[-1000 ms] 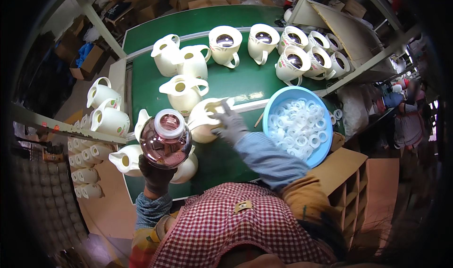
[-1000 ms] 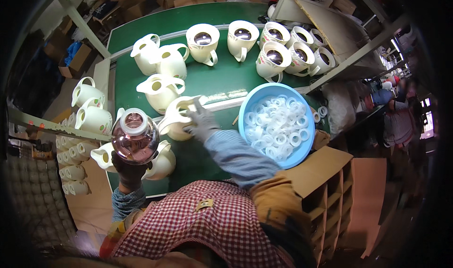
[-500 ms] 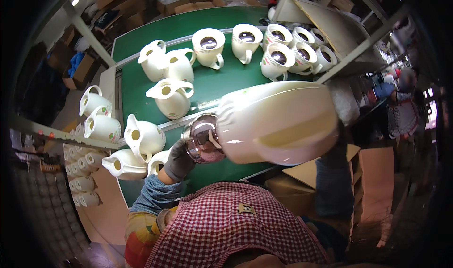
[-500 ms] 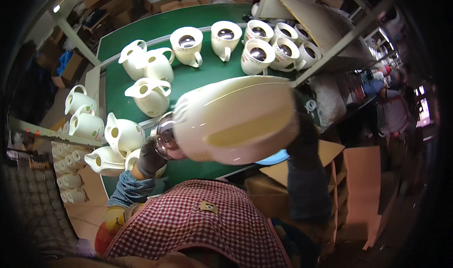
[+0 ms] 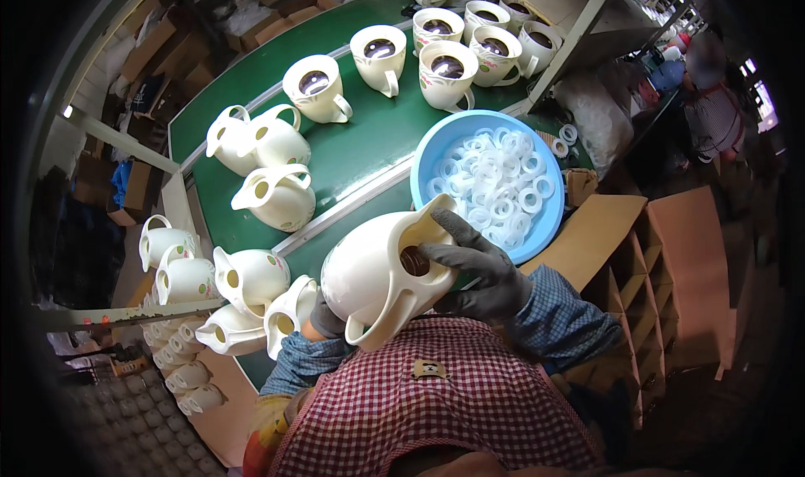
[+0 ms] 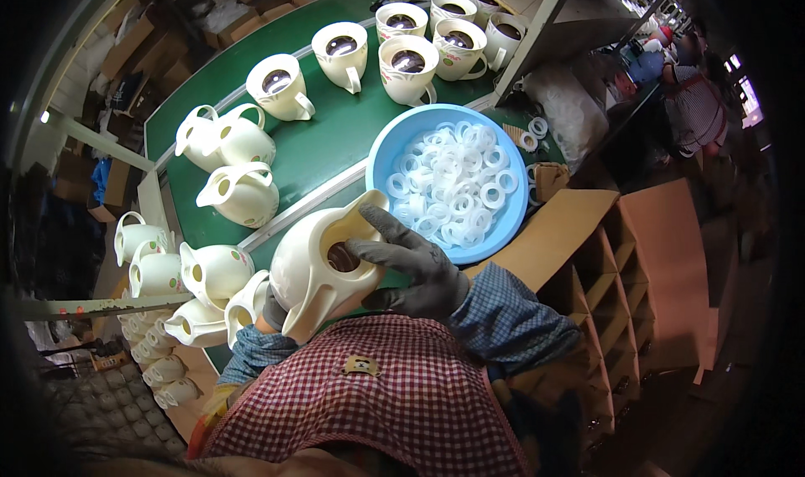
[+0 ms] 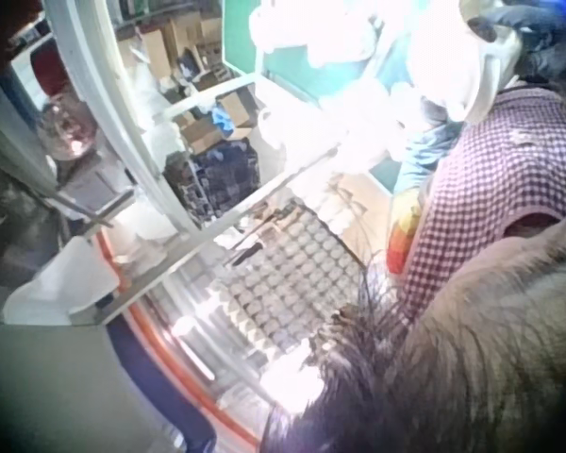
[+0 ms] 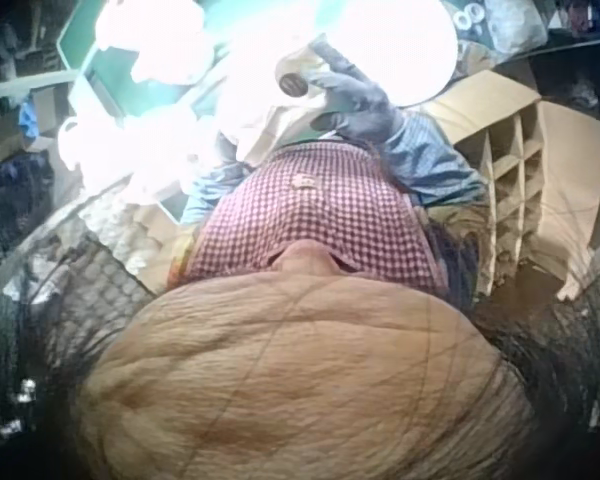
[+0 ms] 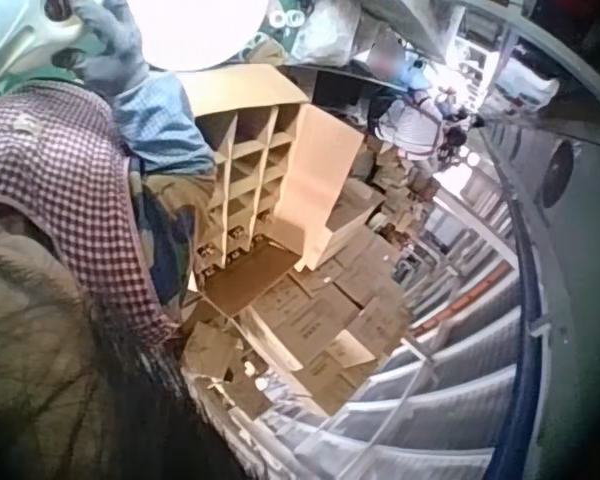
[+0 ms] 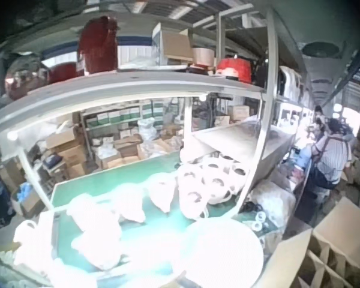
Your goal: The person assembles white ceramic pitchers by inserting a dark inner liner and a white plastic ring into each unit. The person picks up pitchers from a green table, places the liner and ring inside, and sets the completed units back on the table.
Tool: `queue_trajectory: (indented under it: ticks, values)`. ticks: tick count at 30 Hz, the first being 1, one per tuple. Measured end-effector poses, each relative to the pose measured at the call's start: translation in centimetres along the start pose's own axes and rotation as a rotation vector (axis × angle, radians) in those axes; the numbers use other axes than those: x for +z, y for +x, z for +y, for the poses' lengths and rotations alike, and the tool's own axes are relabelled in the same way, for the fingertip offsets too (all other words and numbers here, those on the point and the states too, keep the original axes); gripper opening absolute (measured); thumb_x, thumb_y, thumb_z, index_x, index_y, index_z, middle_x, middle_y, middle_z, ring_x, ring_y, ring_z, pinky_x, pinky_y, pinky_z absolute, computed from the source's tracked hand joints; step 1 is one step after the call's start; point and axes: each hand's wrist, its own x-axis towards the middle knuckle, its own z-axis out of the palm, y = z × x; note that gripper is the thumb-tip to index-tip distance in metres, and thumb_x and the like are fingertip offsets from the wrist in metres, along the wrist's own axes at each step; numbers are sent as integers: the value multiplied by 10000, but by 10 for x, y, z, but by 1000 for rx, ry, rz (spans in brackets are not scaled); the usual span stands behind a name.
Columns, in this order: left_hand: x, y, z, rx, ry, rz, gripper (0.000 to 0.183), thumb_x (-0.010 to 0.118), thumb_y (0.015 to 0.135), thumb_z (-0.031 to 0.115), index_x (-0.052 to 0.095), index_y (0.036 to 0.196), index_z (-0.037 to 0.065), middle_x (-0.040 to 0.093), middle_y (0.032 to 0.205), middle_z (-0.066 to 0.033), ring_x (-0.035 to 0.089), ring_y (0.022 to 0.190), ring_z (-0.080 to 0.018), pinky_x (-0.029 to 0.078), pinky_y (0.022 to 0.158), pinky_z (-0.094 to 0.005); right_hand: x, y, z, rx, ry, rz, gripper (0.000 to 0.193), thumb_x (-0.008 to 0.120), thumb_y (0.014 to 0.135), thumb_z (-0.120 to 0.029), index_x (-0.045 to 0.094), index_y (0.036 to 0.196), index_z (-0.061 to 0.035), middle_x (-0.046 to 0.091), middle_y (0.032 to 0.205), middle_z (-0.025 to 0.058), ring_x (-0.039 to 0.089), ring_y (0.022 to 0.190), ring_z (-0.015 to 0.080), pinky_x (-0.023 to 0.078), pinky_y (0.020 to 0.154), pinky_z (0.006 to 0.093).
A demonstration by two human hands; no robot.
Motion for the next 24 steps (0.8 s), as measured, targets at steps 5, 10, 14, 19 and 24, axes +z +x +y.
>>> queue_trajectory:
  ticks: [5, 10, 14, 19, 24]
  values:
    - [1, 4, 0, -14, 23, 3, 608, 598, 994, 355, 438, 1510, 76, 525, 1505, -124, 508, 1372, -277, 415, 1139, -477, 2, -1, 0, 15, 26, 34, 774, 873, 803, -238, 514, 1453, -20, 360, 1583, 275, 399, 1454, 428, 387, 1176, 501]
    - [1, 7, 1, -21, 55, 13, 609, 620, 985, 324, 438, 1507, 69, 528, 1500, -125, 514, 1363, -277, 420, 1134, -469, 0, 0, -4, 35, -47, 43, 880, 862, 790, -373, 461, 1491, -24, 448, 1521, 281, 470, 1403, 432, 406, 1159, 515]
    - [-1, 5, 3, -18, 95, 24, 611, 638, 978, 300, 437, 1505, 64, 530, 1496, -125, 518, 1357, -277, 424, 1130, -463, 6, -4, 4, 27, -22, 38, 954, 859, 790, -369, 383, 1533, -6, 445, 1520, 284, 468, 1404, 430, 398, 1166, 517]
    - [1, -20, 18, 55, 318, 94, 615, 660, 970, 269, 437, 1502, 56, 532, 1490, -126, 524, 1349, -277, 429, 1125, -456, 7, -5, 4, 40, -92, 41, 952, 859, 798, -328, 365, 1544, -3, 437, 1526, 285, 446, 1422, 424, 380, 1180, 518]
    - [5, -45, 31, 246, 1005, 210, 620, 682, 961, 239, 437, 1499, 49, 535, 1485, -127, 530, 1340, -277, 434, 1120, -449, 9, -3, 9, 53, -185, 60, 951, 852, 799, -328, 361, 1545, -2, 434, 1524, 294, 440, 1421, 442, 375, 1182, 525]
